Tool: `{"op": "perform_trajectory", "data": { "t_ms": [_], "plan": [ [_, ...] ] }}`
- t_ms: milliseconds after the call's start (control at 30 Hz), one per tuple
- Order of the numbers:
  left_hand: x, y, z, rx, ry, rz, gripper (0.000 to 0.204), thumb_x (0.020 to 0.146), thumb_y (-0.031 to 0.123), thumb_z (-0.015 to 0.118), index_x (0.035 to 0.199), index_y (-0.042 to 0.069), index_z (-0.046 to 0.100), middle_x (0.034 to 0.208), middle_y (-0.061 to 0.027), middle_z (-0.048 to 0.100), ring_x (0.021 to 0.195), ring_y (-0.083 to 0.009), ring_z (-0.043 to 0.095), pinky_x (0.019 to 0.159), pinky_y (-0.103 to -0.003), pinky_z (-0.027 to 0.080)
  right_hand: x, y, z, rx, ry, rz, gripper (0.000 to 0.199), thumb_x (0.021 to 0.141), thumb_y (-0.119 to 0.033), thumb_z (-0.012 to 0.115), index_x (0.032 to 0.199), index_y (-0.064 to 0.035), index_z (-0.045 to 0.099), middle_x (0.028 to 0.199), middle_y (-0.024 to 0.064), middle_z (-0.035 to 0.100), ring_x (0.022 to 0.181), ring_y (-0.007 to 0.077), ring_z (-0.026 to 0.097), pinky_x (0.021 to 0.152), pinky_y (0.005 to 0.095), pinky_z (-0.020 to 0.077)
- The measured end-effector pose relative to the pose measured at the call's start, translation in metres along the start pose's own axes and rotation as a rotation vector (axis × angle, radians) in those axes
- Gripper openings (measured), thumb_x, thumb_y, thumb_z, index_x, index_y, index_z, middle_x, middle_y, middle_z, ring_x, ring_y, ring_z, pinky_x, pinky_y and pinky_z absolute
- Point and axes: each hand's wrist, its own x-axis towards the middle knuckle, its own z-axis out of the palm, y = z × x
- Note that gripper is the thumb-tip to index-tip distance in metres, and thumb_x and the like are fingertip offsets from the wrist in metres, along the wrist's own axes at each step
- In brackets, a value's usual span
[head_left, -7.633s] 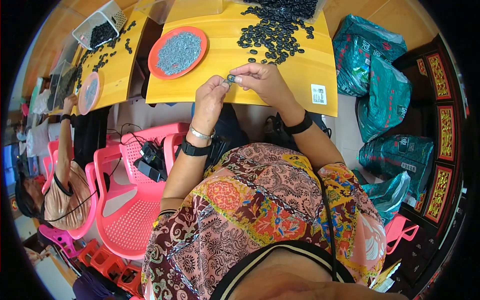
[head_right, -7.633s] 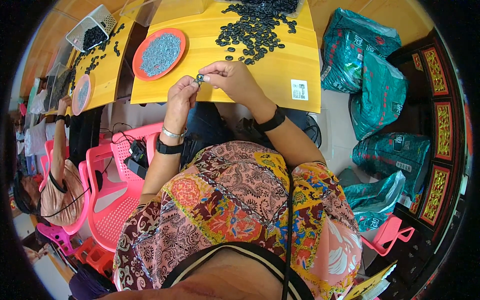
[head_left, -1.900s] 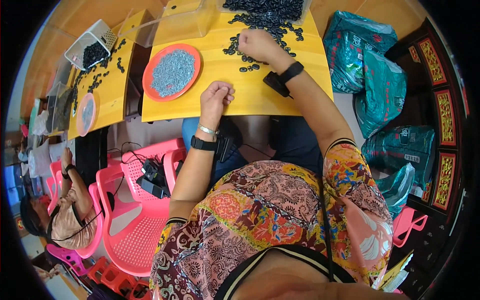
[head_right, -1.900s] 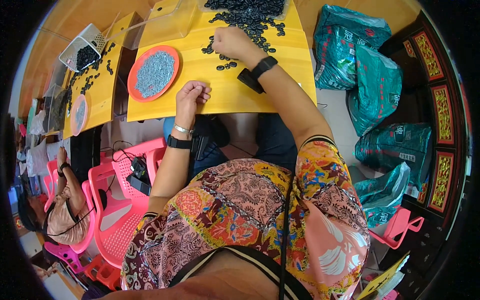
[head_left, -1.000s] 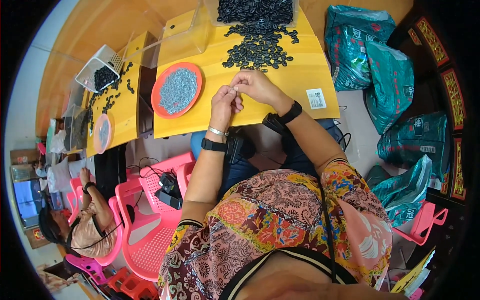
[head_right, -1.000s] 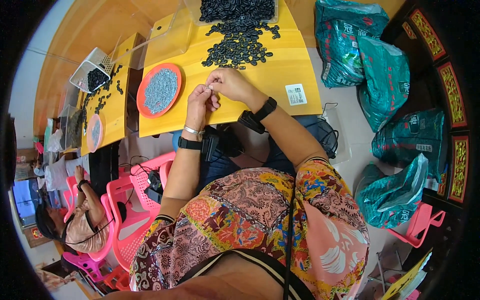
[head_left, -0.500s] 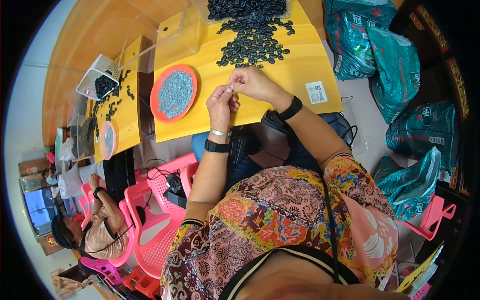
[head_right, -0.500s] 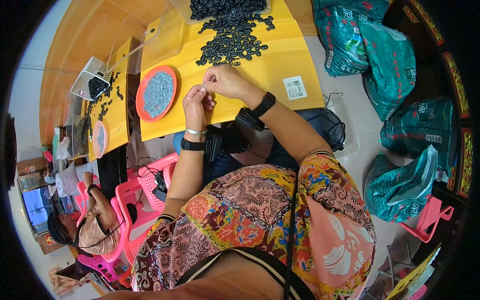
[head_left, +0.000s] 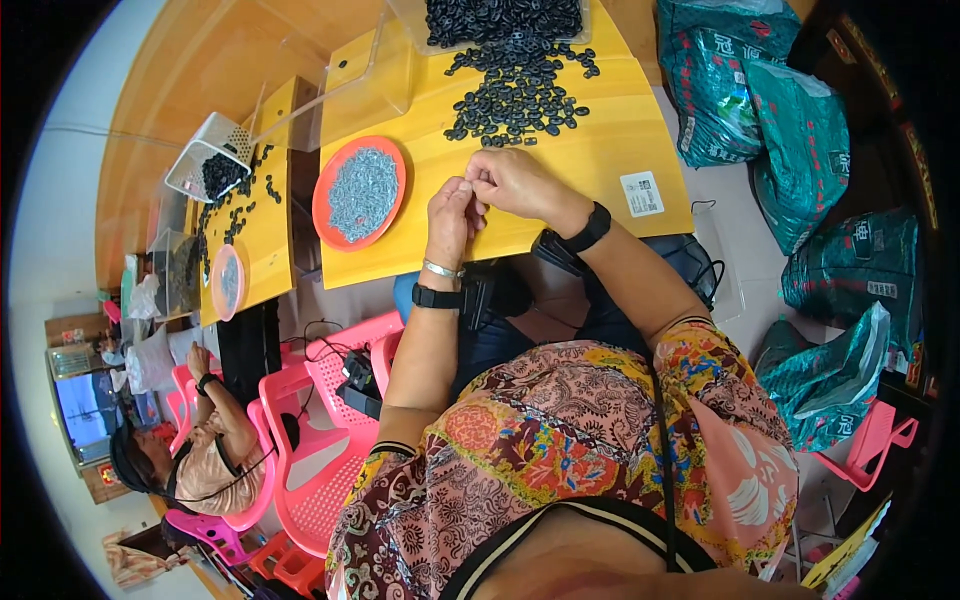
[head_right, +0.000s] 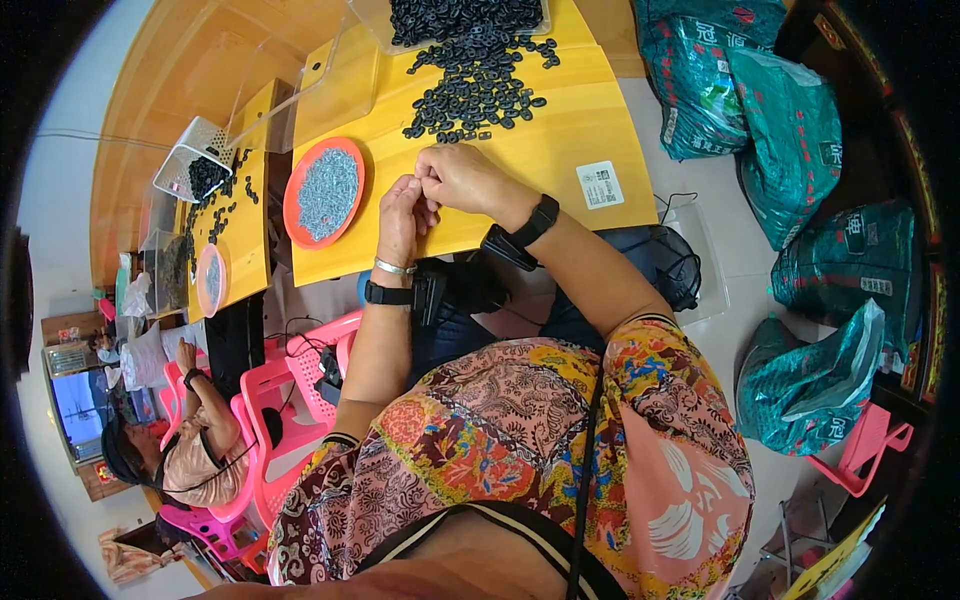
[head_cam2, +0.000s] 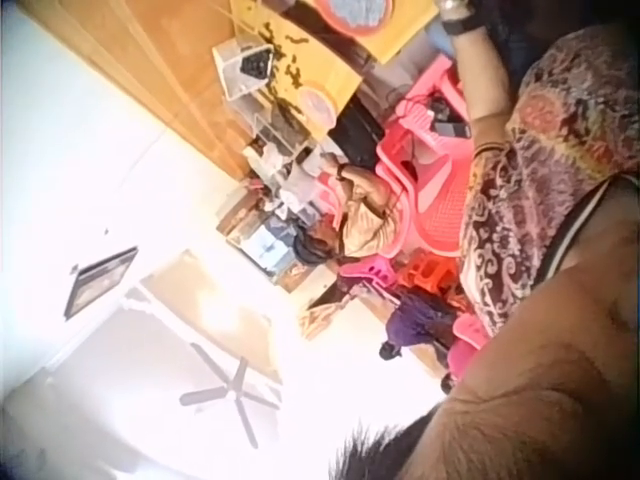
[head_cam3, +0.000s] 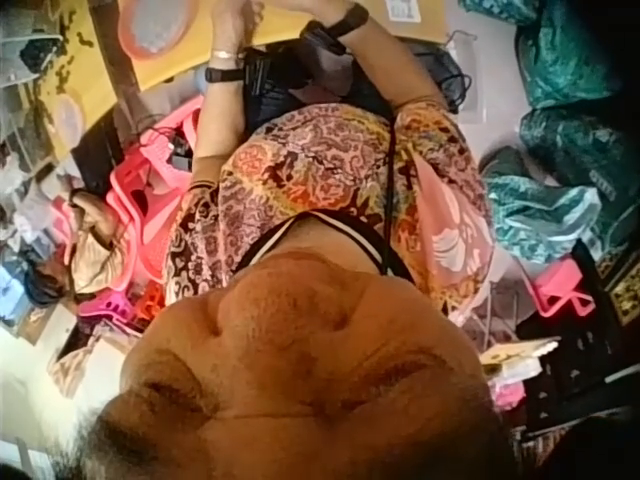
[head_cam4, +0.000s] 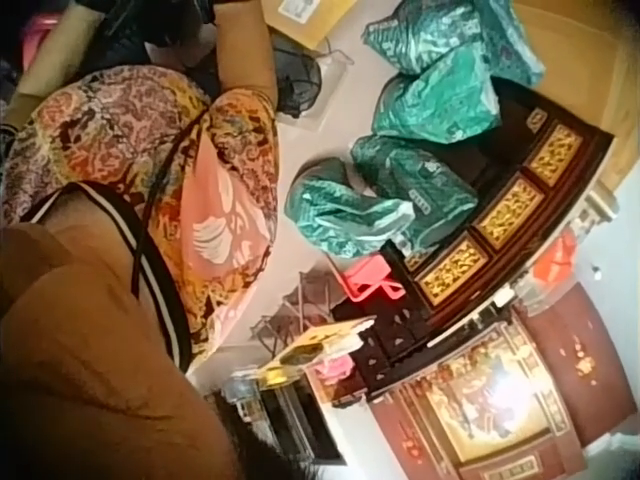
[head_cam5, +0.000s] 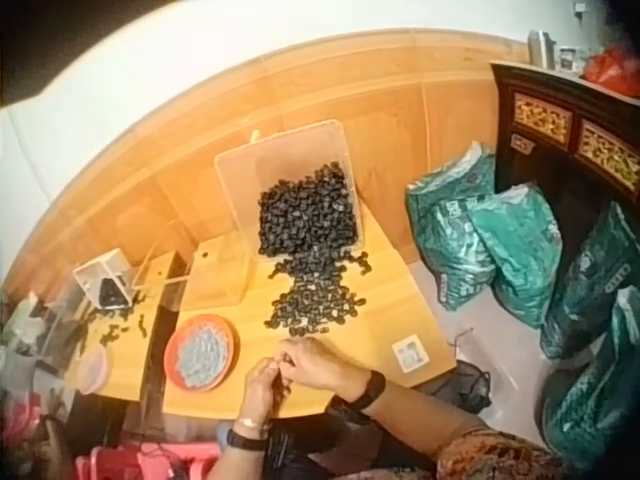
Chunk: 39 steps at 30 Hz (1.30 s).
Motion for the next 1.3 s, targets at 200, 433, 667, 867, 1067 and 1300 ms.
{"op": "perform_trajectory", "data": {
  "t_ms": [200, 433, 667, 867, 1067, 1300],
  "plan": [
    [0.002, 0.008, -0.003, -0.090, -0.010, -0.069, 0.020, 0.091, 0.013, 0.042, 0.077, 0.004, 0.053, 0.062, -0.0028, 0.055, 0.044, -0.0084, 0.048, 0.038, -0.018, 0.034, 0.001, 0.004, -0.003, -0.048, -0.002, -0.074, 0.012, 0.075, -0.014, 0.058, 0.077, -0.0017, 0.061, 0.075, 0.0141, 0.063, 0.072, 0.0304, 0.062, 0.065, 0.0380, 0.0487],
    [0.000, 0.008, -0.009, -0.062, -0.026, -0.070, 0.017, 0.092, 0.014, 0.043, 0.084, 0.004, 0.053, 0.063, -0.0034, 0.056, 0.046, -0.0101, 0.049, 0.040, -0.018, 0.035, -0.004, -0.004, -0.003, -0.158, 0.048, -0.240, 0.011, 0.076, -0.011, 0.058, 0.077, -0.0009, 0.062, 0.080, 0.0135, 0.061, 0.073, 0.0303, 0.061, 0.066, 0.0384, 0.0487],
    [-0.005, 0.012, -0.003, -0.047, 0.013, -0.061, 0.019, 0.092, 0.012, 0.040, 0.080, 0.005, 0.053, 0.062, -0.0019, 0.053, 0.044, -0.0087, 0.047, 0.039, -0.018, 0.034, -0.010, -0.013, 0.004, -0.320, 0.077, -0.216, 0.011, 0.078, -0.012, 0.056, 0.073, -0.0027, 0.060, 0.082, 0.0142, 0.059, 0.074, 0.0326, 0.061, 0.067, 0.0411, 0.0490],
    [-0.006, 0.008, -0.005, -0.002, -0.003, -0.017, 0.017, 0.092, 0.014, 0.043, 0.079, 0.006, 0.052, 0.060, 0.0002, 0.050, 0.043, -0.0075, 0.041, 0.041, -0.019, 0.033, -0.009, -0.017, 0.001, -0.348, 0.040, -0.135, 0.019, 0.073, -0.014, 0.062, 0.082, 0.0012, 0.057, 0.088, 0.0192, 0.062, 0.082, 0.0342, 0.062, 0.072, 0.0415, 0.0491],
    [-0.003, 0.005, -0.007, 0.024, 0.020, -0.043, 0.019, 0.092, 0.017, 0.044, 0.078, 0.007, 0.051, 0.059, 0.0005, 0.050, 0.042, -0.0072, 0.040, 0.040, -0.018, 0.032, -0.005, -0.012, 0.006, -0.337, 0.051, -0.077, 0.021, 0.071, -0.013, 0.063, 0.084, 0.0023, 0.056, 0.090, 0.0208, 0.062, 0.084, 0.0350, 0.061, 0.073, 0.0417, 0.0488],
    [-0.002, 0.008, -0.011, 0.027, -0.001, -0.033, 0.022, 0.094, 0.023, 0.041, 0.082, 0.008, 0.051, 0.063, -0.0009, 0.054, 0.046, -0.0083, 0.048, 0.040, -0.018, 0.035, -0.007, -0.018, 0.008, -0.285, 0.030, -0.105, 0.019, 0.074, -0.014, 0.059, 0.084, 0.0028, 0.056, 0.088, 0.0201, 0.061, 0.084, 0.0349, 0.061, 0.073, 0.0430, 0.0476]
  ]
}}
